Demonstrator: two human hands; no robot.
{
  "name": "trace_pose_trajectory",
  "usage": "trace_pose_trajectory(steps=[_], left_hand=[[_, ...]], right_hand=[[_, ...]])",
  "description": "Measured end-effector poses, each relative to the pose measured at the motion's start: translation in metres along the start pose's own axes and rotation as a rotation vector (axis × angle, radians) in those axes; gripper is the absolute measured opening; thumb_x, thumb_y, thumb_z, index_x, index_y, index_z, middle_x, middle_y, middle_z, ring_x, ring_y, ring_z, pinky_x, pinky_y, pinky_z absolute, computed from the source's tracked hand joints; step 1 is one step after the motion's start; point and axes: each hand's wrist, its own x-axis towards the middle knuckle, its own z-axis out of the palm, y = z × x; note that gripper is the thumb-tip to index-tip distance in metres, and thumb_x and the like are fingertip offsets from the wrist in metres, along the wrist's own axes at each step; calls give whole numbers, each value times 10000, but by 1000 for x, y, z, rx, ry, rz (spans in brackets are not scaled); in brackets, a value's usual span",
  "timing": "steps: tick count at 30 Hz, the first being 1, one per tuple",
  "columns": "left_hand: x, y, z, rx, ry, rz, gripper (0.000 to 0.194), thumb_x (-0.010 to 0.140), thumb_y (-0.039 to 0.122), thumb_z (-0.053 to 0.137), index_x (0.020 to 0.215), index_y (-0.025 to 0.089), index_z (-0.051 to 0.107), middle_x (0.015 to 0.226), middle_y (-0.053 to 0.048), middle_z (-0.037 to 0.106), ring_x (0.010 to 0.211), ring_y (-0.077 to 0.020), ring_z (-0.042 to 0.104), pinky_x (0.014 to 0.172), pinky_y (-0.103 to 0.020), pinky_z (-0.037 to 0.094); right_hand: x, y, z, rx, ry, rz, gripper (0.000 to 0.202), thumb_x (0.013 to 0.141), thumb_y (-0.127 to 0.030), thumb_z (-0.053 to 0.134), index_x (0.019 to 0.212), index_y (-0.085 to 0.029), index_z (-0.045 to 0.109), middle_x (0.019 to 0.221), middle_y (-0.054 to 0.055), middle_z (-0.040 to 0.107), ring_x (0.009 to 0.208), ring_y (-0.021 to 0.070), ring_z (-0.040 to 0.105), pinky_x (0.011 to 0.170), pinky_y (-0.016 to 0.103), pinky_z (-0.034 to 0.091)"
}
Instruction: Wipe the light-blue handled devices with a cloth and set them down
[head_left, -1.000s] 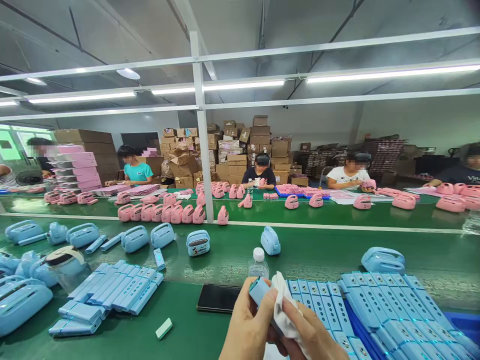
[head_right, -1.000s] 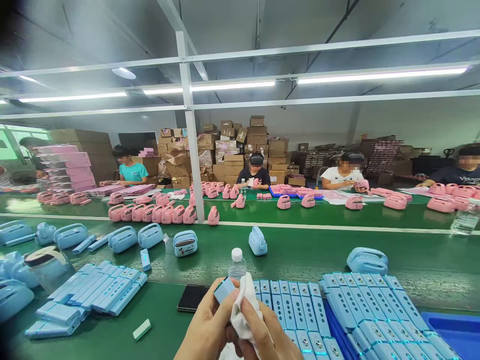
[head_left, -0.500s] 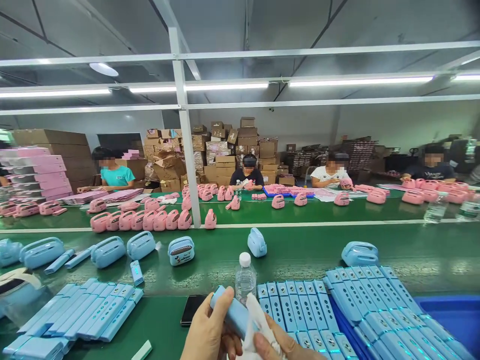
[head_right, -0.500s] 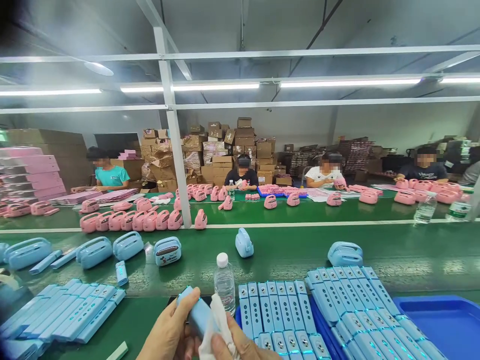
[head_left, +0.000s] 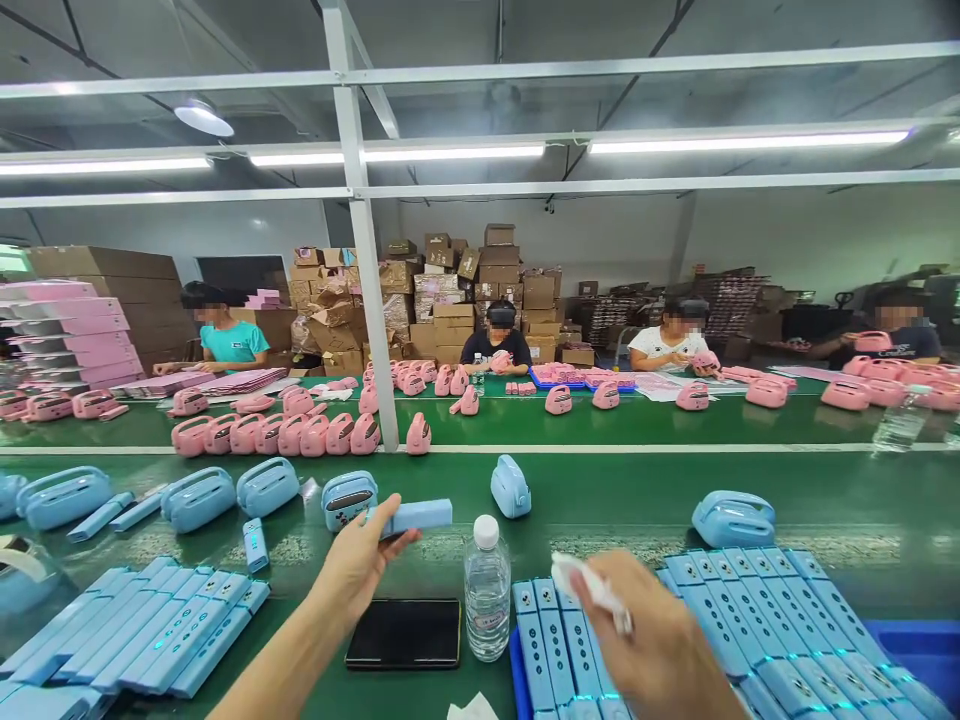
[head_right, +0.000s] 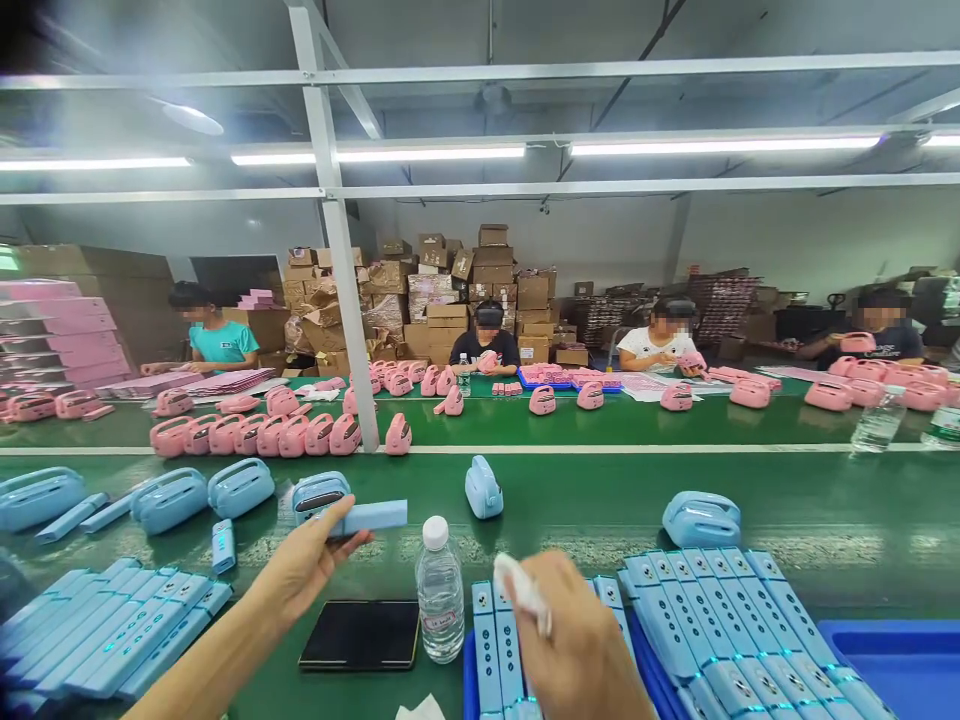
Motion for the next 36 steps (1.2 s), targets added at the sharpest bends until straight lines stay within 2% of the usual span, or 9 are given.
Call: trace_pose_trajectory(steps=[4, 10, 14, 17, 22, 25, 28, 32, 36], left_hand=[[79, -45, 11, 146, 22, -52, 83, 983, 162, 709, 919, 128, 668, 860, 12, 703, 747, -129, 715, 685, -280, 651], [140, -112, 23, 605, 34, 30, 138, 956, 235, 749, 1055, 145, 713, 1140, -58, 746, 1051, -234, 727, 933, -453, 625], [151, -116, 14, 834, 62, 208, 276, 904, 188, 773, 1170, 159, 705, 1427, -111, 661, 1397, -333, 561, 1197, -622, 409], [145, -97, 10, 846, -26, 358, 429, 885, 177, 739, 1303, 147, 650, 1508, -146, 622, 1479, -329, 504, 1262, -536, 346], [95, -21, 20, 777, -249, 493, 666, 828, 402, 788, 1438, 220, 594, 1550, -131, 611, 1398, -402, 578, 1196, -546, 429], [34, 30, 37, 741, -409, 563, 821, 769, 427, 853, 1523, 325, 544, 1625, -100, 542, 1476, -432, 498, 1232, -609, 372], [-42, 54, 54, 615, -639, 625, 1115, 645, 303, 952, 1619, 361, 413, 1624, -98, 540, 1483, -399, 508, 1257, -540, 374], [-131, 38, 54, 184, -716, 394, 832, 588, 254, 957, 1360, 258, 647, 1141, -108, 803, 966, -332, 779, 831, -383, 636], [-185, -1, 22, 165, -276, 402, 710, 497, 279, 1001, 1143, 268, 705, 1039, -66, 803, 934, -315, 761, 779, -347, 626]], right_hand=[[88, 51, 17, 54, -179, 323, 230, 1069, -272, 511, 981, -223, 718, 1000, 24, 751, 906, 204, 704, 828, 358, 548], [168, 101, 103, -48, -288, 470, 197, 1039, -359, 698, 1048, -163, 718, 1020, 32, 750, 920, 200, 730, 874, 405, 615], [180, 111, 146, -172, -300, 471, 223, 1012, -376, 730, 1071, -161, 705, 1079, 49, 731, 984, 224, 716, 902, 436, 606], [183, 114, 146, -218, -274, 407, 208, 1030, -371, 699, 1021, -164, 694, 1041, 39, 715, 947, 213, 699, 885, 419, 589], [181, 89, 54, -146, -179, 138, 152, 1035, -279, 626, 918, -185, 651, 919, 8, 666, 877, 196, 640, 848, 369, 516], [163, 37, -24, -77, -119, -39, 191, 1050, -293, 509, 935, -221, 644, 904, 1, 662, 836, 183, 606, 784, 331, 467], [126, -26, -72, -27, -61, -152, 235, 1067, -391, 483, 968, -265, 655, 898, -20, 662, 798, 167, 595, 732, 310, 449], [62, -71, -77, 217, -41, -113, 198, 1067, -482, 565, 1117, -318, 664, 912, -31, 685, 754, 151, 617, 662, 254, 496], [0, -56, -49, 615, 40, 226, 363, 1039, -610, 496, 1206, -313, 621, 815, 0, 714, 611, 182, 640, 484, 234, 546]])
